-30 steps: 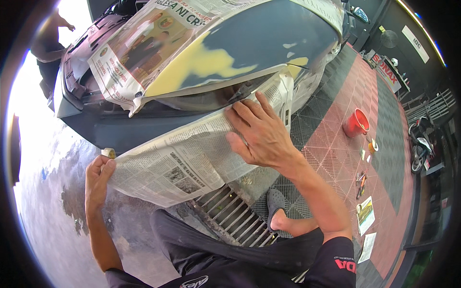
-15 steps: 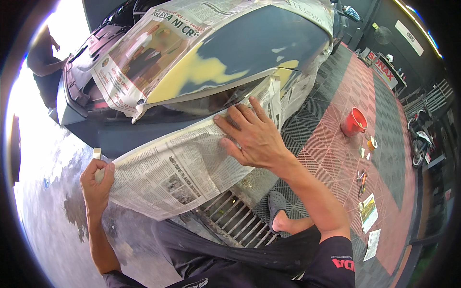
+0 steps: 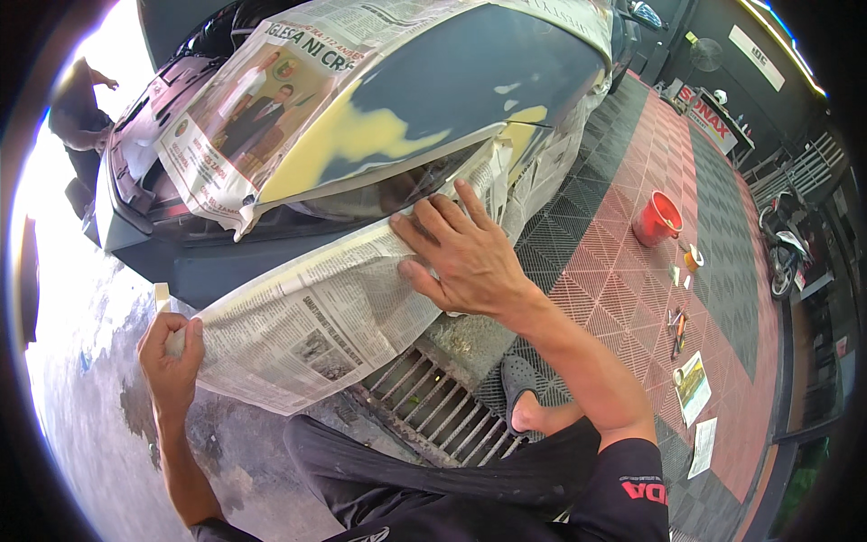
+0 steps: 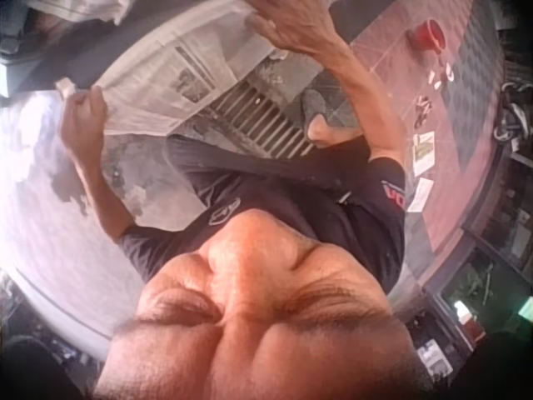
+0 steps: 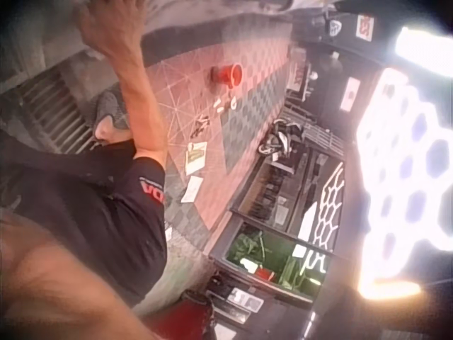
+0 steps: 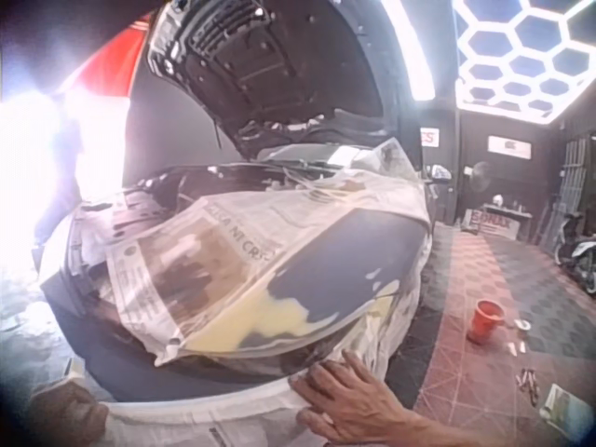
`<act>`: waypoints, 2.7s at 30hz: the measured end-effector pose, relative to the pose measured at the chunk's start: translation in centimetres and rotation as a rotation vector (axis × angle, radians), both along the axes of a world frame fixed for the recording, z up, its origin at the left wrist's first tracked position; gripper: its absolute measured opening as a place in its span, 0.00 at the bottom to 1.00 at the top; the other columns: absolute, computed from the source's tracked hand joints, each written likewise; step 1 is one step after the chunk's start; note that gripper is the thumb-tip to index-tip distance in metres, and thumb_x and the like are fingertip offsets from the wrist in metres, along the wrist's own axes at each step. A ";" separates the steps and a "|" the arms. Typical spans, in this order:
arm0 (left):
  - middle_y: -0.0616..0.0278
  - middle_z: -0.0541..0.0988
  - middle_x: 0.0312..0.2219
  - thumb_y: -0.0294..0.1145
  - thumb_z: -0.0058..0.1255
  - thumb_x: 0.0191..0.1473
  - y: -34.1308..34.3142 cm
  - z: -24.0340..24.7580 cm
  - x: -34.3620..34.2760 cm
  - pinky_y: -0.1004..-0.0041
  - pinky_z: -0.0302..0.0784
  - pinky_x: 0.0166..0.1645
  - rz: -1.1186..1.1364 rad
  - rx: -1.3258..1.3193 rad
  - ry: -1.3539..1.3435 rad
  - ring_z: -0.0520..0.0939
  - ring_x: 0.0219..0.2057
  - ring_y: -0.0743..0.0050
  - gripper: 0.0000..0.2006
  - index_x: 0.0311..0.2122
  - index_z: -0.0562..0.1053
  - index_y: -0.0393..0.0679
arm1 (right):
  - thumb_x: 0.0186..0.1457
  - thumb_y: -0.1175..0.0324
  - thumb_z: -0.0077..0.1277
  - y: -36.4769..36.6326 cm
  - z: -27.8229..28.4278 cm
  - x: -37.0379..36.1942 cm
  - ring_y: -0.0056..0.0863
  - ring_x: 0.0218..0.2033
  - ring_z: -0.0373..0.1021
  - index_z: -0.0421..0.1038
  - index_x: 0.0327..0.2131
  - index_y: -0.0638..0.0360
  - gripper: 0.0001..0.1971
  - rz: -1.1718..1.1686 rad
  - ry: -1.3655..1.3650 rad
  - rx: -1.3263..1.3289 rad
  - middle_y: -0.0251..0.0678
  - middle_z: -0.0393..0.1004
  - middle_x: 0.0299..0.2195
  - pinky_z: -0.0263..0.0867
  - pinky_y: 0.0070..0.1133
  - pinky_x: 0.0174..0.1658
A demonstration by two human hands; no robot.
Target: The person tapes newspaper sheets onto the front of a car using masking tape. They place and smooth the paper over the hood and bumper, then apply tape along the edges to secure the coverage.
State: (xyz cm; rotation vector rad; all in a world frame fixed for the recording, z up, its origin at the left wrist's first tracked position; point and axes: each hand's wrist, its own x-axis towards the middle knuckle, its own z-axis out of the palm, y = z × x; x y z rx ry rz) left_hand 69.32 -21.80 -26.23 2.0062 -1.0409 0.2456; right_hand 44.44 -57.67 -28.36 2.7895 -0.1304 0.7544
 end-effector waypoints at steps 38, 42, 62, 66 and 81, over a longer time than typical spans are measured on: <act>0.57 0.79 0.26 0.28 0.65 0.61 -2.2 -0.3 3.4 0.68 0.72 0.35 -0.005 0.087 -0.007 0.76 0.26 0.71 0.09 0.35 0.79 0.33 | 0.69 0.43 0.52 2.2 -0.5 2.1 0.46 0.62 0.67 0.74 0.61 0.64 0.33 0.090 0.019 0.092 0.47 0.71 0.55 0.55 0.53 0.74; 0.56 0.81 0.27 0.32 0.65 0.62 -2.8 -0.2 3.9 0.67 0.74 0.36 0.041 0.141 0.015 0.79 0.27 0.68 0.10 0.36 0.80 0.35 | 0.68 0.44 0.53 3.2 0.0 2.3 0.48 0.61 0.67 0.72 0.62 0.65 0.33 0.051 0.026 0.022 0.48 0.71 0.55 0.56 0.54 0.73; 0.56 0.87 0.36 0.47 0.61 0.64 -4.2 1.0 4.3 0.58 0.79 0.47 0.165 0.269 -0.015 0.88 0.39 0.53 0.16 0.40 0.84 0.42 | 0.69 0.42 0.52 6.6 0.5 4.7 0.46 0.56 0.69 0.75 0.64 0.57 0.32 -0.039 0.001 0.027 0.45 0.71 0.50 0.57 0.53 0.70; 0.58 0.87 0.37 0.47 0.61 0.64 -4.4 1.3 4.1 0.57 0.79 0.47 0.167 0.275 0.001 0.88 0.38 0.52 0.16 0.41 0.84 0.43 | 0.69 0.43 0.53 7.1 0.0 5.2 0.48 0.55 0.71 0.76 0.58 0.68 0.33 0.041 -0.062 0.061 0.50 0.73 0.51 0.59 0.55 0.70; 0.55 0.88 0.37 0.48 0.61 0.63 -5.9 1.1 5.7 0.53 0.80 0.48 0.169 0.301 -0.084 0.87 0.40 0.47 0.16 0.40 0.84 0.45 | 0.68 0.46 0.56 8.8 1.1 6.8 0.46 0.51 0.72 0.78 0.55 0.67 0.30 -0.001 -0.027 0.088 0.46 0.74 0.46 0.62 0.52 0.66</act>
